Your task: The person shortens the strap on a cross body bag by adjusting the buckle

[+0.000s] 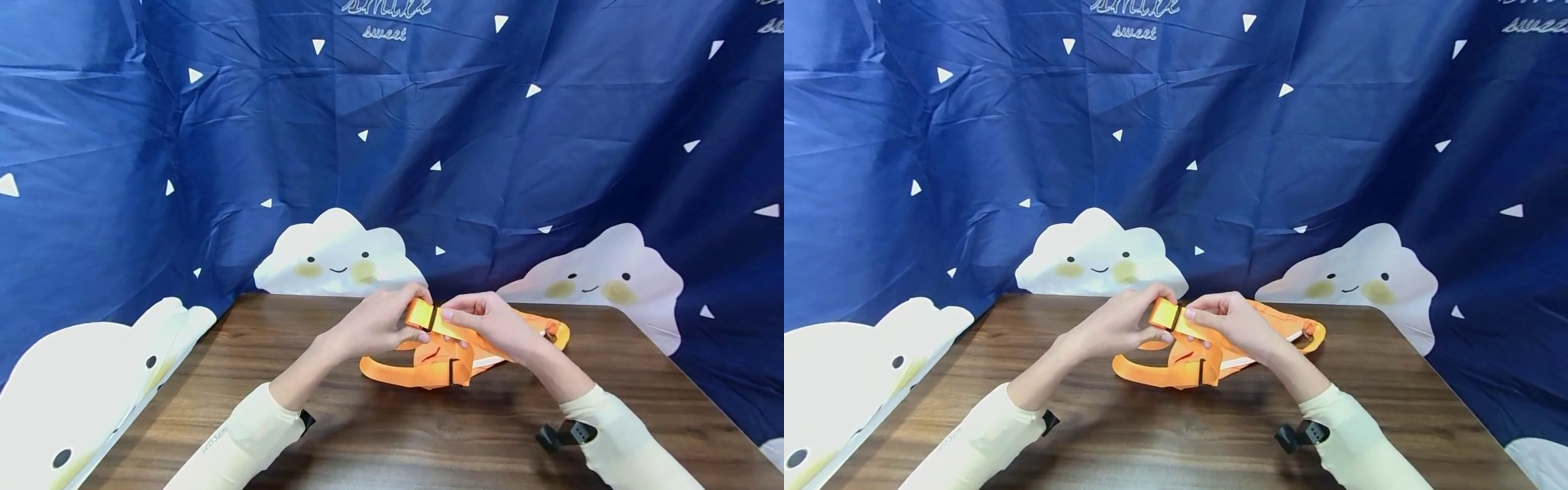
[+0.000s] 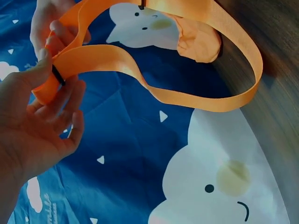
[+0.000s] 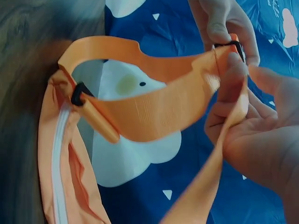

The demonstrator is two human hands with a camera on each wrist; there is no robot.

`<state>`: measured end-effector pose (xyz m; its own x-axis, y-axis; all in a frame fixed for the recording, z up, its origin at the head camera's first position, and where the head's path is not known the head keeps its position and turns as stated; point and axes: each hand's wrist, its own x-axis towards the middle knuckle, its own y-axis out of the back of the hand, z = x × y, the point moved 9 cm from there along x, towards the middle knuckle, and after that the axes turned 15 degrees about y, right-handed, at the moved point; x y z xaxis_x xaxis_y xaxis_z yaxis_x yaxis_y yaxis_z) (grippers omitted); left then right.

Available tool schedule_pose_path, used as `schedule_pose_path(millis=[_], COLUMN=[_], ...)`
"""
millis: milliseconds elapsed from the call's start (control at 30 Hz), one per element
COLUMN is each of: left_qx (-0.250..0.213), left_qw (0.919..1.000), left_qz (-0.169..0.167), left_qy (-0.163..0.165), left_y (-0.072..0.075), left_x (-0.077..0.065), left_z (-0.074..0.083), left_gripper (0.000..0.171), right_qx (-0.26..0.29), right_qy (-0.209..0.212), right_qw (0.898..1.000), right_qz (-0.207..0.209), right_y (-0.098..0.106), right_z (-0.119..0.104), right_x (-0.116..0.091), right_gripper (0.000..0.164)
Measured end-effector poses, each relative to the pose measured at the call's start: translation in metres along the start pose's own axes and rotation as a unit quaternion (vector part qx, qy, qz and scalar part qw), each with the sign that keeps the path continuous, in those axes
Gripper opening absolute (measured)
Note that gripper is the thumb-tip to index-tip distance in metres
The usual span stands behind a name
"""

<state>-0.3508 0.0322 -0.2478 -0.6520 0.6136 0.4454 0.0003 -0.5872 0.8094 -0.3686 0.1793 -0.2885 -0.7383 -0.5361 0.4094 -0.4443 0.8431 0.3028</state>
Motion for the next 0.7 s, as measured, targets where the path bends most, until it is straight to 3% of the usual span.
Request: schedule_pose_path(millis=[233, 700], left_qx=[0.005, 0.004], left_qw=[0.9999, 0.9995], left_qz=[0.01, -0.023], left_qy=[-0.012, -0.021], left_y=[0.005, -0.011], left_x=[-0.002, 0.0], left_z=[0.002, 0.005], left_gripper=[0.053, 0.055], right_qx=[-0.033, -0.04], right_qy=[0.016, 0.009], right_qw=[0.997, 0.997], right_qz=[-0.061, -0.062], right_y=[0.001, -0.004], right_z=[-0.003, 0.0], right_x=[-0.003, -0.004], right_gripper=[0.023, 0.022])
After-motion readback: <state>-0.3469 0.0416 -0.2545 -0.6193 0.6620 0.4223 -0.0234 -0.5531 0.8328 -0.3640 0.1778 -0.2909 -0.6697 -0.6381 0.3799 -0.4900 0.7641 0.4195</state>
